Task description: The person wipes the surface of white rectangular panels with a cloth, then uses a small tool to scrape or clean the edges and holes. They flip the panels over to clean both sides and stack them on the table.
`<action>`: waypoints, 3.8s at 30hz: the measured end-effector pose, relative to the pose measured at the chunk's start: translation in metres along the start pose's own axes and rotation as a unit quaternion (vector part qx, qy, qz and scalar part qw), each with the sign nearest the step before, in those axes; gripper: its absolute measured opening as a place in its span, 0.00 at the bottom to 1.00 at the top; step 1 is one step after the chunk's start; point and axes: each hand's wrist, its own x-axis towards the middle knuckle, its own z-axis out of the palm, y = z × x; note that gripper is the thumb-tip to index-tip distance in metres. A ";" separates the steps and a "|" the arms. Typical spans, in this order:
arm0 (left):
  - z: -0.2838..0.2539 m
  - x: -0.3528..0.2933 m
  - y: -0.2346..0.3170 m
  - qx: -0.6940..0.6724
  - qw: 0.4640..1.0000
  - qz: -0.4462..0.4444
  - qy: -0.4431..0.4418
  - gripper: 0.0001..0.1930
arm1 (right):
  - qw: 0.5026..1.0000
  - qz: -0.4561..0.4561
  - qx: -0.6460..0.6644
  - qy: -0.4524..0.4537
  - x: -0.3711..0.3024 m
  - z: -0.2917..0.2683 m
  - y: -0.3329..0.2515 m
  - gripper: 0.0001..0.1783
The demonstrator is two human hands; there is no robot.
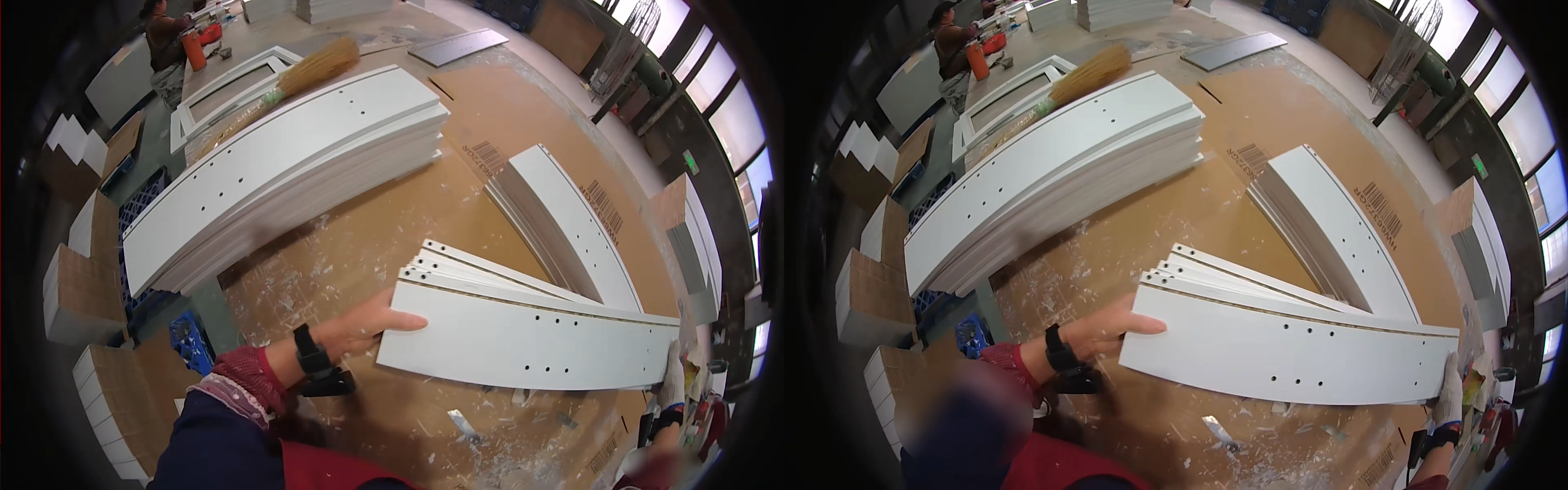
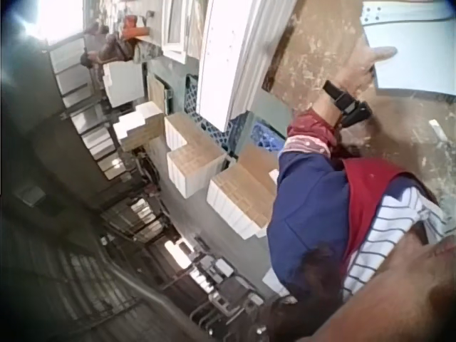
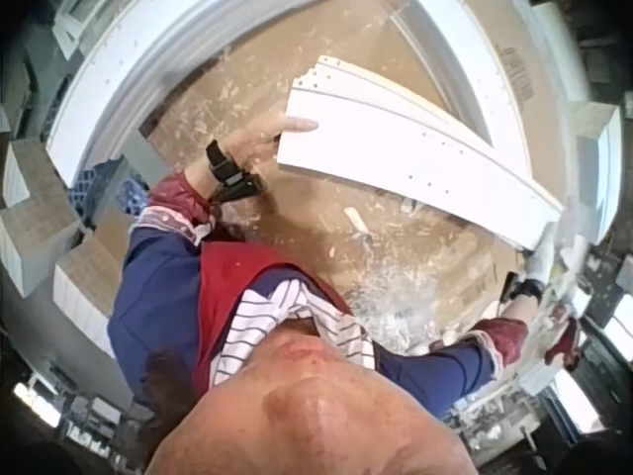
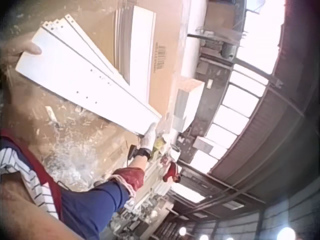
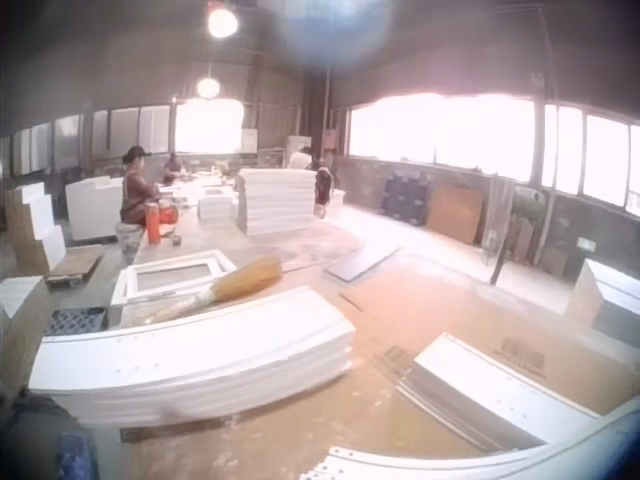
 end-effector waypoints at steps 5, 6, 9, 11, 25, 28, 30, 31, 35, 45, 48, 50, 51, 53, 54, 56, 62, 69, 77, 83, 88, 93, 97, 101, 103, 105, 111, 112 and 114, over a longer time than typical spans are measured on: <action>-0.007 -0.104 -0.004 -0.018 0.995 -0.027 0.098 0.34 | 0.990 0.007 -0.137 -0.025 -0.051 0.050 -0.038 0.31; -0.014 -0.126 -0.008 -0.022 0.991 -0.012 0.130 0.35 | 0.988 -0.006 -0.149 -0.049 -0.063 0.063 -0.046 0.30; -0.021 -0.201 -0.007 0.017 0.976 0.004 0.217 0.38 | 0.979 -0.047 -0.161 -0.116 -0.095 0.099 -0.058 0.27; -0.035 -0.263 -0.017 0.028 0.963 0.011 0.267 0.40 | 0.944 -0.073 -0.260 -0.192 -0.140 0.140 -0.091 0.33; -0.160 -0.595 -0.173 -0.029 0.791 -0.256 0.556 0.48 | 0.861 -0.059 -0.312 -0.398 -0.270 0.332 -0.005 0.37; -0.188 -0.609 -0.195 -0.025 0.812 -0.279 0.512 0.52 | 0.883 -0.065 -0.269 -0.380 -0.271 0.329 -0.004 0.35; -0.203 -0.605 -0.206 -0.022 0.840 -0.249 0.482 0.54 | 0.899 -0.054 -0.248 -0.356 -0.248 0.323 0.001 0.36; -0.180 -0.573 -0.189 -0.019 0.860 -0.170 0.481 0.49 | 0.906 -0.042 -0.244 -0.344 -0.230 0.320 0.007 0.37; -0.072 -0.443 -0.113 -0.062 0.890 0.114 0.436 0.36 | 0.957 -0.110 -0.217 -0.157 -0.195 0.320 -0.014 0.36; -0.039 -0.341 -0.077 -0.020 0.927 0.090 0.363 0.33 | 0.952 -0.230 0.196 -0.050 -0.221 0.286 -0.005 0.26; -0.034 -0.330 -0.079 0.006 0.935 0.057 0.349 0.33 | 0.961 -0.260 0.093 0.029 -0.268 0.285 0.039 0.21; -0.037 -0.332 -0.076 0.049 0.932 0.025 0.357 0.34 | 0.944 -0.304 -0.082 0.098 -0.288 0.271 0.072 0.19; -0.039 -0.334 -0.074 0.071 0.929 0.008 0.362 0.34 | 0.920 -0.331 -0.177 0.118 -0.291 0.266 0.084 0.19; -0.038 -0.334 -0.071 0.174 0.910 0.021 0.375 0.32 | 0.843 -0.372 -0.359 0.149 -0.296 0.256 0.104 0.19; -0.038 -0.336 -0.072 0.224 0.897 0.028 0.380 0.32 | 0.851 -0.331 -0.396 0.101 -0.298 0.249 0.110 0.19; -0.040 -0.342 -0.069 0.342 0.832 0.008 0.436 0.30 | 0.841 -0.316 -0.435 0.065 -0.299 0.246 0.117 0.17; -0.024 -0.351 -0.072 0.364 0.806 -0.036 0.465 0.20 | 0.848 -0.298 -0.435 0.054 -0.303 0.262 0.129 0.12; -0.004 -0.347 -0.071 0.304 0.832 -0.066 0.460 0.22 | 0.852 -0.347 -0.391 0.013 -0.306 0.264 0.142 0.05; 0.004 -0.354 -0.073 0.241 0.865 -0.047 0.437 0.19 | 0.914 -0.251 -0.293 -0.128 -0.324 0.262 0.120 0.08; 0.001 -0.369 -0.080 0.105 0.912 0.009 0.397 0.12 | 0.887 -0.376 -0.263 -0.044 -0.294 0.295 0.030 0.08; -0.003 -0.374 -0.086 0.042 0.933 0.017 0.358 0.08 | 0.772 -0.366 -0.520 0.001 -0.240 0.342 0.006 0.13; -0.016 -0.376 -0.098 0.060 0.946 0.041 0.316 0.07 | 0.725 -0.485 -0.488 -0.034 -0.287 0.395 0.014 0.13; -0.024 -0.376 -0.098 0.030 0.960 0.045 0.274 0.08 | 0.642 -0.644 -0.400 -0.117 -0.386 0.451 0.030 0.04; -0.030 -0.374 -0.100 0.039 0.966 0.046 0.251 0.08 | 0.626 -0.619 -0.381 -0.282 -0.474 0.480 0.038 0.09; -0.027 -0.369 -0.101 0.116 0.949 0.094 0.279 0.08 | 0.561 -0.605 -0.332 -0.456 -0.499 0.488 0.038 0.10; -0.029 -0.368 -0.100 0.111 0.949 0.091 0.282 0.08 | 0.582 -0.576 -0.280 -0.501 -0.504 0.482 0.029 0.08; -0.029 -0.373 -0.102 0.012 0.966 0.048 0.254 0.08 | 0.731 -0.578 -0.316 -0.176 -0.413 0.458 0.026 0.06; -0.030 -0.372 -0.102 0.009 0.967 0.055 0.250 0.08 | 0.698 -0.609 -0.338 -0.167 -0.408 0.457 0.026 0.06; -0.032 -0.370 -0.102 0.004 0.968 0.038 0.246 0.08 | 0.711 -0.567 -0.348 -0.226 -0.435 0.468 0.035 0.07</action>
